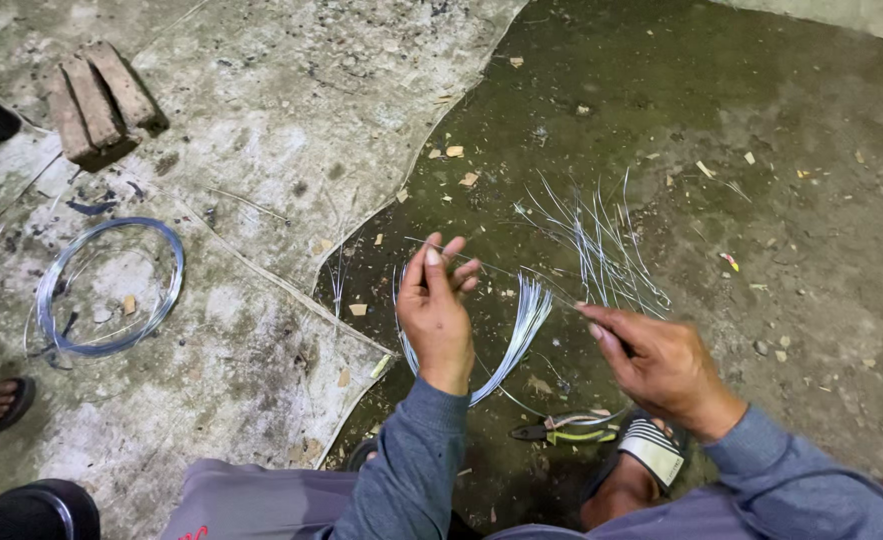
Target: The person repeatedly picks up thin metal wires, bends them in half, and places them on the floor. The person continues this repetitive action throughout the clip.
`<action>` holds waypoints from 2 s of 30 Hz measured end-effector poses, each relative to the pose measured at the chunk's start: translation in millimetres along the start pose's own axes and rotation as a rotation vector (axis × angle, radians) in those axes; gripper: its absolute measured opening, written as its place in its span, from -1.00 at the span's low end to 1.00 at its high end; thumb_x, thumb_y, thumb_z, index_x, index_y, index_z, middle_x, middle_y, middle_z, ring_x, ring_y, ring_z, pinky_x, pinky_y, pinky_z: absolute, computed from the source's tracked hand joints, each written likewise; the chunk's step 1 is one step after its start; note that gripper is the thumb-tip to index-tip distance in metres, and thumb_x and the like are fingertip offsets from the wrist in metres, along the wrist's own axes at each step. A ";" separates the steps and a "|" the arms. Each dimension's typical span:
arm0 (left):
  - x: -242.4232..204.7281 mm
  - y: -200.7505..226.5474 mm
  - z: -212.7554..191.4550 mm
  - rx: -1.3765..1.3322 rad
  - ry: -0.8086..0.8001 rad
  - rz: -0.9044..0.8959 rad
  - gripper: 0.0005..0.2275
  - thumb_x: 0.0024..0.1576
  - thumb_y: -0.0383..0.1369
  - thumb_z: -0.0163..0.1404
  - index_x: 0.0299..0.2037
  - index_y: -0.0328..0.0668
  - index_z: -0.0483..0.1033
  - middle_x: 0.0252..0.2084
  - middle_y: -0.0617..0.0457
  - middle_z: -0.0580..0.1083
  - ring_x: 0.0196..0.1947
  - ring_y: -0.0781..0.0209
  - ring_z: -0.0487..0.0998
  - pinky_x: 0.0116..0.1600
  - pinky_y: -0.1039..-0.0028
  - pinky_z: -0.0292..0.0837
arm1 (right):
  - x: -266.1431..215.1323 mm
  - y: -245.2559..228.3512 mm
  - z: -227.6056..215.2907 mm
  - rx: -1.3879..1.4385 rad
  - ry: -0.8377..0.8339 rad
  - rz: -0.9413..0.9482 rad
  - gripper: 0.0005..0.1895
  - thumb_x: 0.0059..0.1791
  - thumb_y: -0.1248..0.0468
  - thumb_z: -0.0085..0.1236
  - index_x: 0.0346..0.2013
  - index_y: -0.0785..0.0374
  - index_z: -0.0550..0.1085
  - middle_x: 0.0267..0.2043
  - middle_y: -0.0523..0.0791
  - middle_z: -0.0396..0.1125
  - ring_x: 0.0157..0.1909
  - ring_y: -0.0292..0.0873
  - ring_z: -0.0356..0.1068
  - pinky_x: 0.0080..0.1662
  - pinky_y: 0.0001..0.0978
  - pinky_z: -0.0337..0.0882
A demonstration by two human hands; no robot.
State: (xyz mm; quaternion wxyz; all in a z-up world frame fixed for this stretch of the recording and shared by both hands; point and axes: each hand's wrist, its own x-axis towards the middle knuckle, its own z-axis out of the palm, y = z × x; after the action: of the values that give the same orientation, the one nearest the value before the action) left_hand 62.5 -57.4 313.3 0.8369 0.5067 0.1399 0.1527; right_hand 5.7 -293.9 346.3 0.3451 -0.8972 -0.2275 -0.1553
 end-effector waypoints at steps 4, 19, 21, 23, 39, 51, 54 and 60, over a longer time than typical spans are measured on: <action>-3.3 -1.1 4.5 -0.061 0.011 -0.043 -0.69 0.31 -0.31 -0.12 0.17 -0.34 0.44 -0.02 -0.04 0.61 -0.17 0.29 0.68 -0.06 0.52 0.66 | -5.0 8.4 16.7 -0.048 -0.350 0.433 -0.65 0.05 0.18 0.16 0.15 -0.07 0.56 -0.51 -0.11 0.50 -0.62 -0.20 0.36 -0.50 -0.31 0.39; -47.1 -9.7 26.3 0.153 -0.232 -0.019 -0.79 0.24 -0.35 0.10 -0.06 -0.33 0.66 -0.38 0.20 0.53 -0.43 0.50 0.40 -0.34 0.65 0.32 | 12.0 -23.0 14.8 0.212 0.055 0.158 -0.72 -0.03 0.33 0.27 -0.03 0.30 0.57 -0.17 -0.03 0.53 -0.21 -0.16 0.56 -0.15 -0.40 0.53; -57.7 -6.1 32.9 0.209 -0.291 0.035 -0.81 0.24 -0.37 0.10 -0.08 -0.36 0.65 -0.34 0.19 0.55 -0.37 0.48 0.46 -0.26 0.63 0.40 | 20.3 -29.9 2.9 0.208 0.196 0.138 -0.73 -0.03 0.38 0.29 -0.03 0.31 0.57 -0.11 -0.03 0.53 -0.14 -0.15 0.57 -0.10 -0.42 0.54; -68.1 -2.0 37.6 0.237 -0.361 0.070 -0.82 0.25 -0.39 0.09 -0.10 -0.39 0.64 -0.34 0.16 0.53 -0.36 0.45 0.45 -0.23 0.60 0.40 | 25.1 -35.0 -5.5 0.146 0.277 0.108 -0.75 -0.04 0.42 0.32 -0.06 0.31 0.58 -0.09 -0.02 0.52 -0.09 -0.15 0.57 -0.05 -0.41 0.55; -81.9 -2.7 41.3 0.308 -0.449 0.193 -0.84 0.29 -0.37 0.03 -0.10 -0.32 0.60 -0.28 0.12 0.56 -0.31 0.41 0.52 -0.19 0.53 0.46 | 22.1 -30.6 -7.5 0.010 0.231 -0.034 -0.70 -0.03 0.38 0.31 0.00 0.30 0.56 -0.14 -0.04 0.53 -0.17 -0.19 0.56 -0.14 -0.42 0.55; -41.7 4.9 18.8 -0.439 -0.215 -0.141 -0.85 0.35 -0.31 -0.02 -0.06 -0.21 0.51 -0.48 0.21 0.28 -0.55 0.46 0.22 -0.45 0.62 0.15 | -5.7 -44.7 42.0 0.316 -0.044 0.174 -0.67 -0.04 0.20 0.36 -0.03 0.25 0.58 -0.07 -0.05 0.55 -0.22 -0.22 0.58 -0.21 -0.42 0.55; -38.7 10.0 19.1 -0.464 -0.222 -0.132 -0.84 0.36 -0.30 -0.04 -0.05 -0.21 0.50 -0.48 0.20 0.26 -0.56 0.47 0.21 -0.46 0.62 0.13 | -2.9 -43.6 41.6 0.310 -0.125 0.305 -0.65 -0.14 0.20 0.38 -0.10 0.25 0.60 -0.13 -0.06 0.56 -0.46 -0.22 0.53 -0.40 -0.42 0.51; -36.7 9.0 14.8 -0.465 -0.260 -0.151 -0.85 0.35 -0.31 -0.03 -0.06 -0.20 0.51 -0.48 0.20 0.26 -0.57 0.45 0.20 -0.47 0.60 0.12 | 2.0 -44.9 41.0 0.359 -0.072 0.261 -0.85 -0.02 0.24 0.31 -0.21 0.23 0.63 -0.28 -0.11 0.57 -0.32 -0.29 0.57 -0.27 -0.45 0.53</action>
State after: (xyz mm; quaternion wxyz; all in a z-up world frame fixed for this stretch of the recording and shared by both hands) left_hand 33.7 -79.9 330.9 0.9506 0.3046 0.0299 0.0513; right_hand -10.7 -235.5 342.5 0.5079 -0.8483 -0.1455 -0.0342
